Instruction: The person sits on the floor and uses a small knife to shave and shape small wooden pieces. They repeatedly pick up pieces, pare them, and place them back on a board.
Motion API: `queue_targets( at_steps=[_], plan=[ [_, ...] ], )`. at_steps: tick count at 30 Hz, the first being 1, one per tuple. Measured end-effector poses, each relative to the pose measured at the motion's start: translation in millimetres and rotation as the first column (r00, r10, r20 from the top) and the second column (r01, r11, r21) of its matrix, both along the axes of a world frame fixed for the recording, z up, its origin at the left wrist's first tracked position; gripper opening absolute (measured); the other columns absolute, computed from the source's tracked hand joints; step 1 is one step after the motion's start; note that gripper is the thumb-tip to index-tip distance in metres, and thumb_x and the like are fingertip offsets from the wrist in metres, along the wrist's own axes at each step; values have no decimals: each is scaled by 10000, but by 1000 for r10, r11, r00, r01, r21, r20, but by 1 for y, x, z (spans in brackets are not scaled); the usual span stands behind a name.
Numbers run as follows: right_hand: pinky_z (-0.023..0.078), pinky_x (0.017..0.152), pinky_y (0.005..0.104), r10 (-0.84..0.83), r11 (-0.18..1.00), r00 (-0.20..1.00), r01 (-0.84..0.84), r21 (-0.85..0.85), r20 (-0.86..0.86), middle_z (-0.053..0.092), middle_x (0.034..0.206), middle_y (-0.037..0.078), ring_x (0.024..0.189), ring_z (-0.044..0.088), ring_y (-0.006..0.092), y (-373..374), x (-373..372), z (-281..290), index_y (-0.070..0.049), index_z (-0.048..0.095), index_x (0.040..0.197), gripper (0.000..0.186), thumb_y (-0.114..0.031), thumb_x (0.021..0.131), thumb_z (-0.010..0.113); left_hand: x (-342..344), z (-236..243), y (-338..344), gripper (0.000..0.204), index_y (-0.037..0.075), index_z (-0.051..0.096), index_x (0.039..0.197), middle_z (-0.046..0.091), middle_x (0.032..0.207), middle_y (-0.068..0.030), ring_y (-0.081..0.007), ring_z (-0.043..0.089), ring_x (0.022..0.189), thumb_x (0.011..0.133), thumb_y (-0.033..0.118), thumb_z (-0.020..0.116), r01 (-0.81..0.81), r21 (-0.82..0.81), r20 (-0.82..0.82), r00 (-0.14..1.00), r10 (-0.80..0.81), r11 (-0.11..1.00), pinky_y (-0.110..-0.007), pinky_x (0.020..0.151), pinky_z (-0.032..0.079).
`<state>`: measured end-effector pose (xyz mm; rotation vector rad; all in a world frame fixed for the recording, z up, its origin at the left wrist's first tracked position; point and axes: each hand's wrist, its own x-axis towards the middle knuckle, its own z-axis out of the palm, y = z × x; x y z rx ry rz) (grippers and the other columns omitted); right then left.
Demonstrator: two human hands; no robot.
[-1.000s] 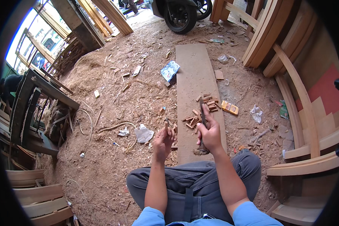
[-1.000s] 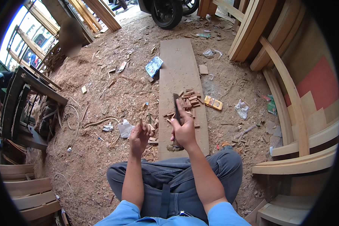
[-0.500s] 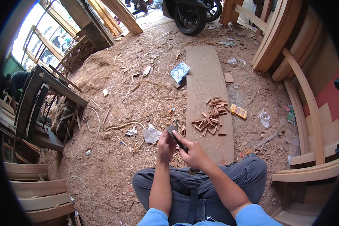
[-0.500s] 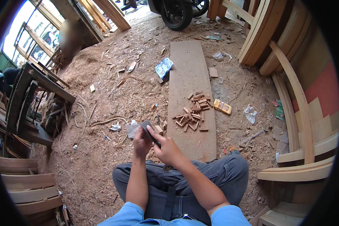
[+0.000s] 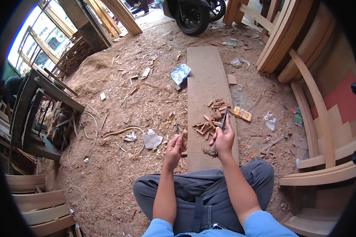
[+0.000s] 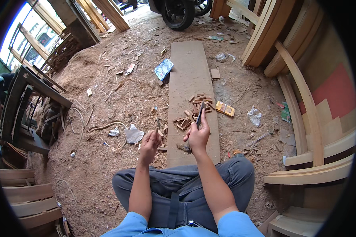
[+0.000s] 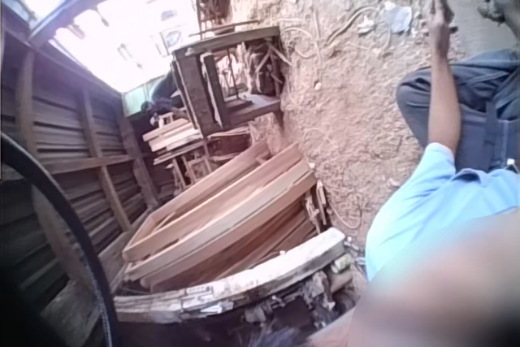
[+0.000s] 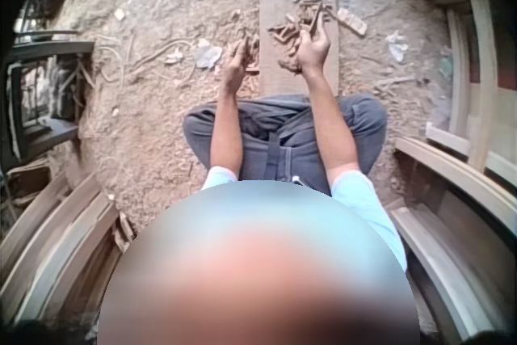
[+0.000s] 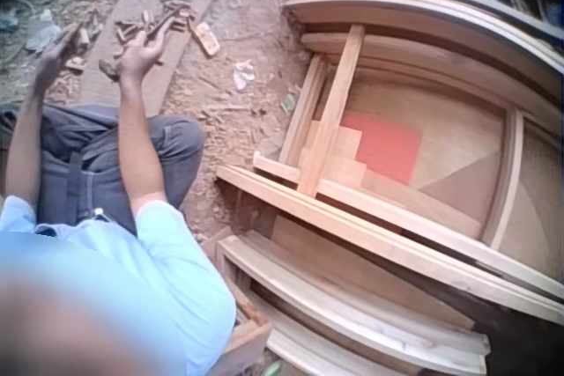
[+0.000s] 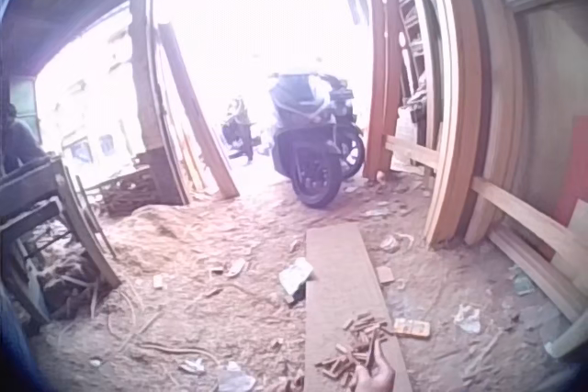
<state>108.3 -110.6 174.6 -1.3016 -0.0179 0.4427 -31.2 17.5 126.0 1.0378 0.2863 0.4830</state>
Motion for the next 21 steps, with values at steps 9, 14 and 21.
queue_targets(
  at_steps=[9, 14, 21],
  plan=[
    [443, 444, 269, 545, 833, 826, -552, 16, 141, 626, 707, 20, 515, 542, 63, 17, -55, -4, -142, 407, 1510, 654, 16, 885, 520, 3, -10, 16, 228, 30, 610, 996, 613, 853, -34, -119, 584, 778, 1047, 217, 489, -254, -63, -32, 967, 252, 965, -289, 709, 485],
    [486, 559, 307, 661, 750, 705, -615, -244, 257, 641, 724, 132, 553, 572, 104, 11, -51, 5, -164, 419, 1502, 685, -39, 840, 542, 10, -9, 16, 219, 53, 639, 1074, 671, 941, -12, -77, 630, 828, 1039, 235, 523, -321, 109, -90, 939, 331, 941, -239, 702, 525],
    [533, 715, 369, 722, 689, 640, -626, -366, 264, 668, 1109, 277, 755, 706, 293, 9, -52, 13, -204, 417, 1497, 692, -46, 832, 527, 12, -11, 17, 205, 25, 658, 1073, 689, 946, -24, -63, 629, 743, 1028, 190, 546, -389, 179, -131, 901, 414, 903, -206, 633, 514]
  ],
)
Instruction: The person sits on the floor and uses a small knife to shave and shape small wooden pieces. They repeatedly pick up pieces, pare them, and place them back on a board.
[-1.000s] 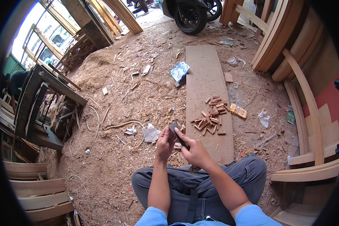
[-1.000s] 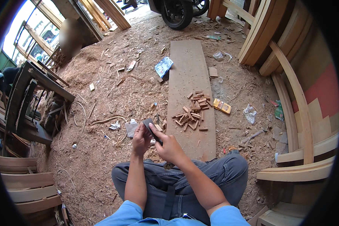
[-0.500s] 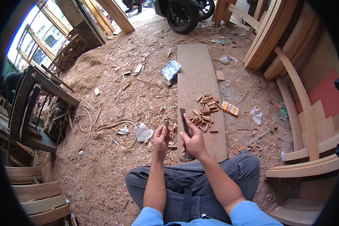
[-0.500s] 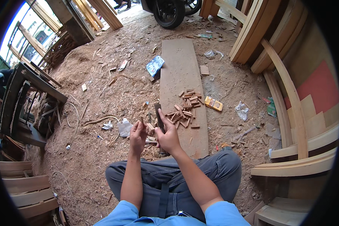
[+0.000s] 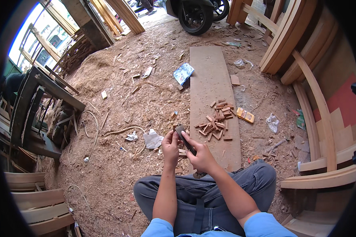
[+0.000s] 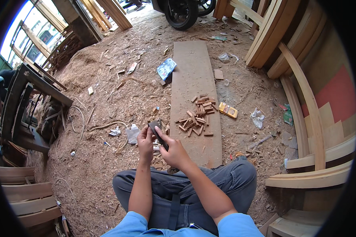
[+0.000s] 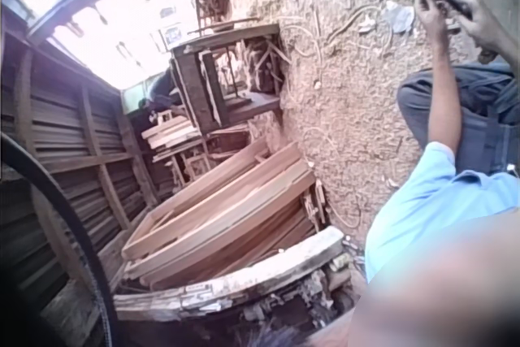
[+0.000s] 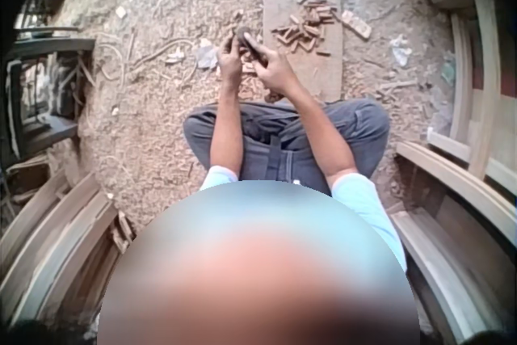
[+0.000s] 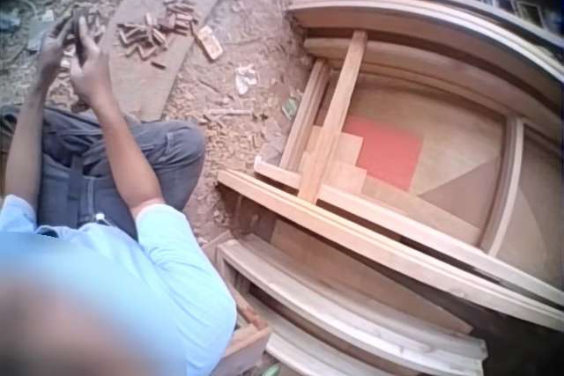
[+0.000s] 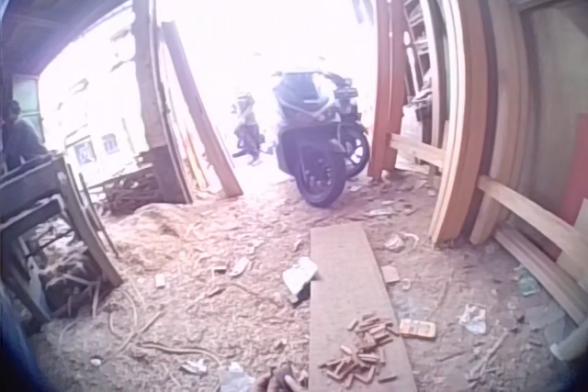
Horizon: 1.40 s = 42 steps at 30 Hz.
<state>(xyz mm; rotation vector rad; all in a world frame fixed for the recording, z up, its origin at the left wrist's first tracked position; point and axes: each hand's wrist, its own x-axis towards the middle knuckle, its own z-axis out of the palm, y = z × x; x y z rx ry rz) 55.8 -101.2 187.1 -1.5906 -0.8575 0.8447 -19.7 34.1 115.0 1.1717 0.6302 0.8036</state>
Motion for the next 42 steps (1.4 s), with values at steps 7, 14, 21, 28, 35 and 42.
queue_targets(
  at_steps=[7, 14, 21, 28, 35, 42],
  plan=[
    [483, 468, 303, -10, 998, 998, 5, 65, 66, 591, 641, 62, 458, 548, 102, 0, -1, -13, -219, 414, 1508, 695, -7, 850, 479, 0, 4, -5, 204, -18, 655, 1093, 688, 912, -41, -71, 638, 769, 1030, 125, 525, -4, 136, -32, 999, 8, 991, -219, 638, 525],
    [508, 593, 391, -85, 986, 996, 84, -143, -6, 644, 739, 230, 531, 605, 224, 8, 9, -13, -161, 450, 1477, 664, -44, 826, 507, 3, 10, -10, 152, -41, 714, 1015, 706, 801, -91, -147, 656, 686, 933, 57, 631, 60, 526, -284, 953, 109, 848, -280, 634, 517],
    [479, 361, 263, -645, 726, 685, 687, 6, -339, 510, 641, -5, 427, 479, 77, -14, 66, -1, -140, 273, 1554, 661, 32, 937, 436, 8, 3, -24, 188, -32, 718, 1016, 654, 705, -17, -40, 520, 532, 965, 123, 627, -15, 302, -237, 967, 91, 953, -218, 457, 373],
    [464, 376, 260, -210, 941, 903, 290, 173, -374, 503, 607, -21, 450, 479, 59, 3, 15, -21, -176, 324, 1543, 673, 16, 929, 523, -4, 1, -7, 271, 45, 708, 1086, 665, 801, 7, -42, 547, 695, 1032, 249, 537, -17, -120, -25, 1000, 14, 993, -203, 631, 437],
    [492, 395, 264, -175, 969, 919, 224, 104, -353, 658, 988, 84, 499, 527, 66, 1, 12, -13, -96, 379, 1510, 638, 20, 894, 500, 2, 4, -6, 192, 80, 656, 1145, 681, 954, 2, -61, 616, 819, 976, 168, 627, 9, -298, 20, 1000, -3, 954, -220, 690, 490],
    [454, 379, 261, -119, 988, 917, 147, 45, -380, 511, 608, -20, 436, 473, 62, 2, 12, -13, -167, 339, 1537, 677, 11, 915, 539, 1, 4, -5, 167, 93, 635, 1114, 677, 950, 20, -54, 600, 816, 966, 170, 644, 34, -256, 17, 999, -31, 966, -213, 679, 472]
  ],
)
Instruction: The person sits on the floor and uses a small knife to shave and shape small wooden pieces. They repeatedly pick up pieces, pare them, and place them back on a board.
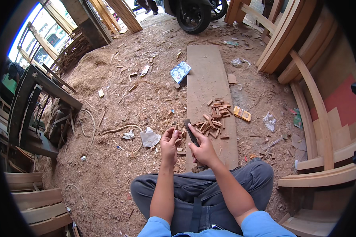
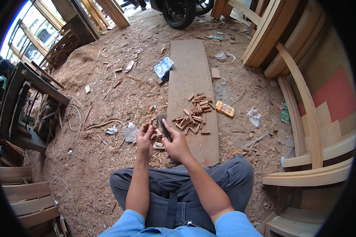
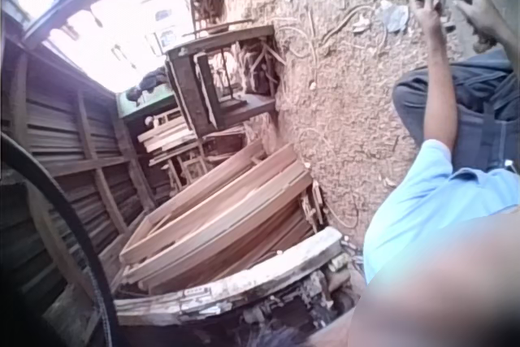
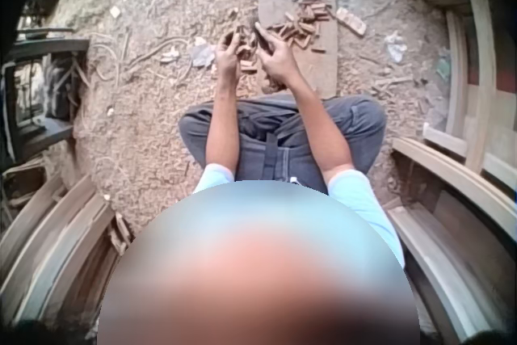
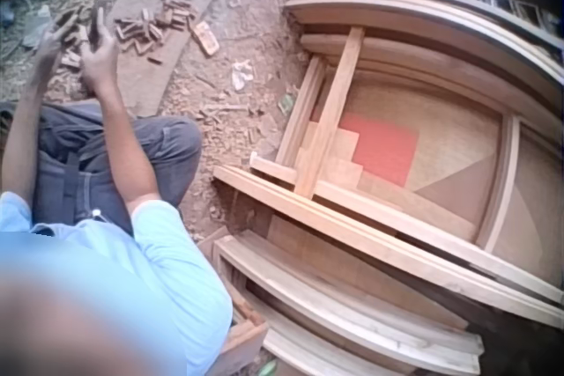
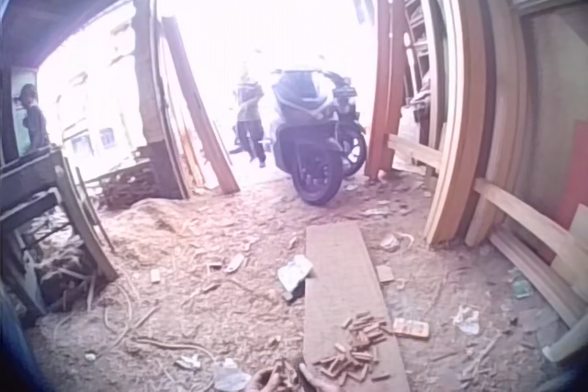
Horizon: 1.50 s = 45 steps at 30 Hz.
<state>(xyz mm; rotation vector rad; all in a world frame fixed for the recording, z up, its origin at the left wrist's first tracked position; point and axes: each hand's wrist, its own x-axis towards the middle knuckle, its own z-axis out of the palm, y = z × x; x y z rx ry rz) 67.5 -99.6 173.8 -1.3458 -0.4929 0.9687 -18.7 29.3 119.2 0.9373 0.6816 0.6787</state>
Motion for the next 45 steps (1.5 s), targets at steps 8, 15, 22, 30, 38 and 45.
queue_targets(
  at_steps=[8, 15, 22, 30, 38, 45],
  plan=[
    [449, 383, 264, 146, 987, 983, -138, -79, 111, 518, 609, -17, 439, 487, 63, -1, -7, -4, -216, 346, 1537, 698, 16, 906, 535, 0, 0, 1, 141, 112, 620, 1115, 632, 919, 40, -35, 563, 783, 981, 156, 618, -59, -6, 11, 998, 59, 998, -196, 646, 489],
    [459, 385, 270, 197, 978, 977, -190, -91, 78, 517, 603, -12, 439, 500, 71, 0, -9, 4, -221, 349, 1536, 693, 12, 904, 510, -1, -6, 4, 106, 83, 653, 1058, 654, 906, 23, -34, 582, 758, 958, 119, 649, -116, 31, 50, 992, 115, 993, -185, 646, 483],
    [471, 380, 268, 112, 993, 993, -112, 26, 28, 520, 615, -11, 438, 487, 71, 1, -13, -23, -190, 355, 1532, 679, 14, 898, 485, -1, -12, 11, 92, 10, 678, 992, 700, 904, -26, -70, 637, 791, 912, 50, 697, -98, 183, 55, 994, 90, 978, -208, 669, 499],
    [493, 375, 284, -469, 882, 860, 466, -66, -202, 524, 606, 19, 405, 456, 93, 12, 19, 15, -160, 273, 1554, 653, 30, 954, 446, -7, -21, -1, 117, -4, 681, 994, 693, 885, -26, -55, 615, 760, 896, 50, 716, -66, 290, -87, 992, 95, 955, -200, 652, 485],
    [481, 375, 270, -86, 977, 981, 117, 177, -175, 536, 660, 11, 482, 519, 91, -10, 20, -14, -159, 303, 1545, 692, 44, 920, 517, 4, -12, -5, 128, 17, 670, 1032, 666, 853, -5, -53, 589, 730, 956, 119, 655, -106, 118, 113, 989, 93, 987, -191, 653, 474],
    [455, 400, 262, 140, 989, 989, -142, 31, 51, 533, 598, -10, 425, 500, 75, 10, -32, -13, -186, 335, 1542, 690, 9, 905, 513, -7, -14, 13, 167, 28, 612, 1122, 664, 948, -42, -114, 652, 856, 982, 118, 602, -191, -49, 98, 976, 195, 980, -239, 714, 542]
  ],
)
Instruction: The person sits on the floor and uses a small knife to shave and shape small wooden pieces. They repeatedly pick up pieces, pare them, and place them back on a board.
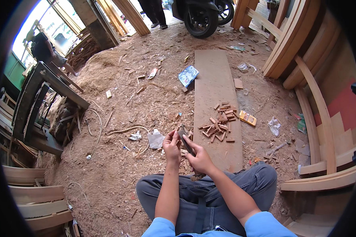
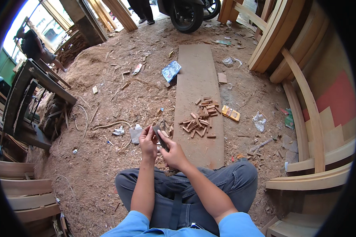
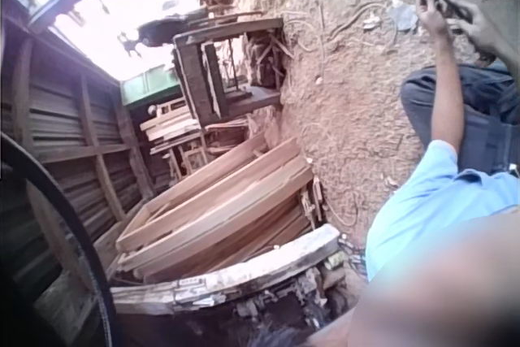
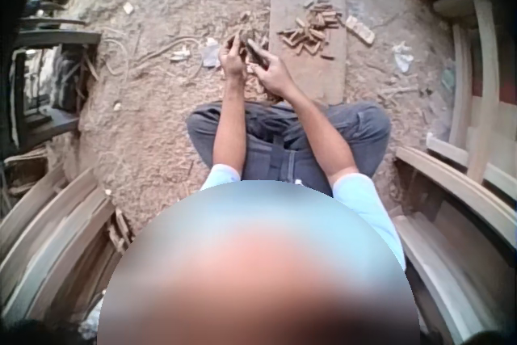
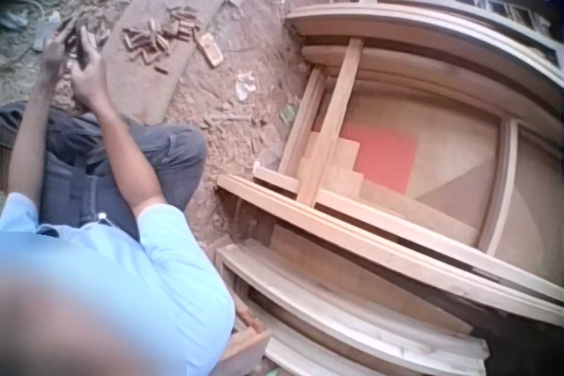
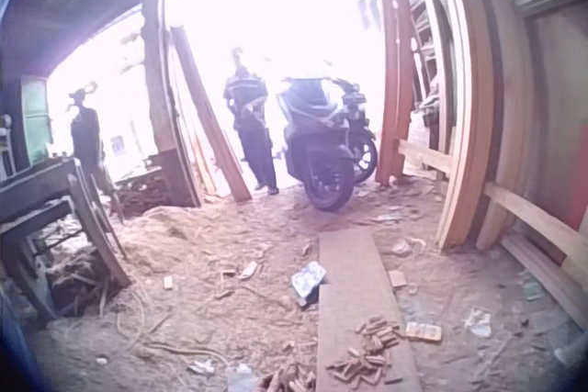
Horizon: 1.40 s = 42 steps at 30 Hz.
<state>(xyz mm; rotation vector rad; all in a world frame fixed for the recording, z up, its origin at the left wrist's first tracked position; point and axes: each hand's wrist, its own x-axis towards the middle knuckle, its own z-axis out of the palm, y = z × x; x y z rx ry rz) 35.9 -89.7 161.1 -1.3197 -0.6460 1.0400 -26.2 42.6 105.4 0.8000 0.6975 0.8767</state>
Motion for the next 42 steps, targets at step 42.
queue_targets(
  at_steps=[42],
  plan=[
    [496, 398, 329, -27, 993, 999, 31, -118, 37, 569, 608, 43, 450, 550, 133, -1, 10, -23, -187, 387, 1517, 708, 19, 869, 586, 11, -30, -6, 126, 61, 668, 1014, 667, 822, -16, -67, 543, 609, 954, 171, 656, 23, 21, -73, 997, -22, 1000, -241, 527, 492]
  ],
)
